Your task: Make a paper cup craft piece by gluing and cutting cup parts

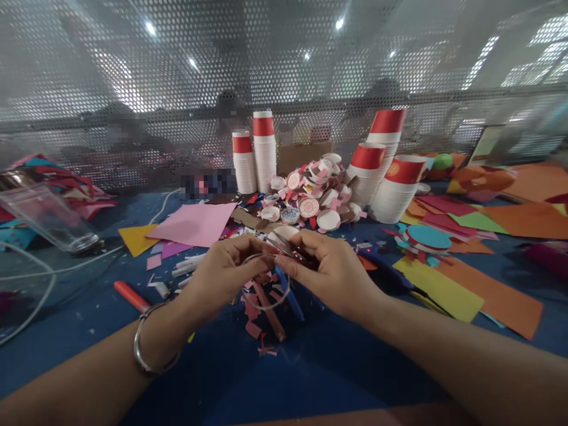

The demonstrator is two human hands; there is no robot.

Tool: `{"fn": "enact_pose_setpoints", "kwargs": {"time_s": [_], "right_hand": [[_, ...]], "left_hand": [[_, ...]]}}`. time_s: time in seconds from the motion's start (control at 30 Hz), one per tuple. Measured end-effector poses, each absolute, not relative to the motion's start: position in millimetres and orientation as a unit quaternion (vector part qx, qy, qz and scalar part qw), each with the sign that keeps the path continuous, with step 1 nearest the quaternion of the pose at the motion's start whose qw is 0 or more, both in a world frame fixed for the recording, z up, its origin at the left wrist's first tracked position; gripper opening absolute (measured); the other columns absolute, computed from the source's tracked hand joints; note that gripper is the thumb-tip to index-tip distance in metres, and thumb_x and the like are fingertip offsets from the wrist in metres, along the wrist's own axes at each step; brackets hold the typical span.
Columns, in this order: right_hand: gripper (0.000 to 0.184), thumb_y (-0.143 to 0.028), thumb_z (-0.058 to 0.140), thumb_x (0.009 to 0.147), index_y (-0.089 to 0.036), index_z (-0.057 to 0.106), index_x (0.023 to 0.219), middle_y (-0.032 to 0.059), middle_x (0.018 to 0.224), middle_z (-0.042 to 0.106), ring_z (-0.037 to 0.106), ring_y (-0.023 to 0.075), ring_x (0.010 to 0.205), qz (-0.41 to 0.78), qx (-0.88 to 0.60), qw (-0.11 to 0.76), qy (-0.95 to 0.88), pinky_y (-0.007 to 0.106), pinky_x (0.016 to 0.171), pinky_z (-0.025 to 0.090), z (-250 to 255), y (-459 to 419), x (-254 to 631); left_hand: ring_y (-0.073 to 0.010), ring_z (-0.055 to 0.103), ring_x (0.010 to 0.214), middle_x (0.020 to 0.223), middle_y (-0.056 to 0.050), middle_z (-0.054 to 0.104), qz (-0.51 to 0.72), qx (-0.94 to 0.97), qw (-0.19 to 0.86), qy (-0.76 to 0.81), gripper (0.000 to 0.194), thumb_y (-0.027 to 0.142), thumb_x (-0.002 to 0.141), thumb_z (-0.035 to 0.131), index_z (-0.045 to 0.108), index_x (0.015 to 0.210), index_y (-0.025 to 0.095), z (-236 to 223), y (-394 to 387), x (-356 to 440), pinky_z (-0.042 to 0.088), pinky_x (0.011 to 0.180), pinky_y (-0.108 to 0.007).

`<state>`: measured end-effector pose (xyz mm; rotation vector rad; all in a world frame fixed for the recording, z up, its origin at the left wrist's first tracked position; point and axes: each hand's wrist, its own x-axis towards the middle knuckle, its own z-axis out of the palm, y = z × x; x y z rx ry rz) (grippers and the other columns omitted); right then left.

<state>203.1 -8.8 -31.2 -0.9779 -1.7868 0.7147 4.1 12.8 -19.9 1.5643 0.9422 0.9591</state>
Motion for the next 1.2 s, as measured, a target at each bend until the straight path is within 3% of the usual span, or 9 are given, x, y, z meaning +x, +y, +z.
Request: {"fn": "enact_pose_setpoints", "kwargs": {"time_s": [0.3,0.43,0.9,1.2], "right_hand": [[0.012,-0.025,0.071,0.089,-0.018,0.065,0.082,-0.0049,0.065,0.058,0.050,0.0093,0.058,0.270,-0.405,0.474,-0.733,0.023,0.055,0.038,-37.2,-10.6,200.3],[0.014,-0.025,0.070,0.090,-0.018,0.063,0.080,-0.0057,0.064,0.053,0.046,0.0085,0.058,0.243,-0.392,0.497,-0.735,0.023,0.054,0.035,-39.0,-9.6,201.0],[0.012,-0.029,0.069,0.091,-0.017,0.068,0.089,-0.0019,0.070,0.061,0.052,0.0110,0.063,0.296,-0.393,0.499,-0.714,0.025,0.057,0.040,-40.8,-2.9,205.5],[0.013,-0.028,0.067,0.090,-0.017,0.067,0.085,-0.0028,0.068,0.058,0.048,0.0106,0.062,0.292,-0.401,0.496,-0.713,0.025,0.056,0.039,-40.9,-1.5,205.2]], "left_hand": [[-0.0094,0.063,0.075,0.083,0.001,0.072,0.391,0.647,0.536,0.376,0.006,0.023,0.089,0.072,0.072,0.089,0.017,-21.5,6.8,5.7,0.050,0.070,-0.019],[-0.0113,0.066,0.077,0.086,0.000,0.072,0.424,0.594,0.567,0.381,0.013,0.024,0.086,0.075,0.071,0.094,0.016,-20.7,2.9,11.4,0.055,0.075,-0.023],[-0.0162,0.068,0.077,0.086,-0.005,0.074,0.491,0.499,0.592,0.400,0.026,0.024,0.073,0.086,0.071,0.091,0.013,-22.6,5.3,21.1,0.061,0.063,-0.027],[-0.0098,0.059,0.061,0.070,0.002,0.068,0.477,0.521,0.575,0.413,0.023,0.020,0.064,0.087,0.071,0.080,0.014,-25.7,4.4,31.1,0.052,0.057,-0.021]]}}
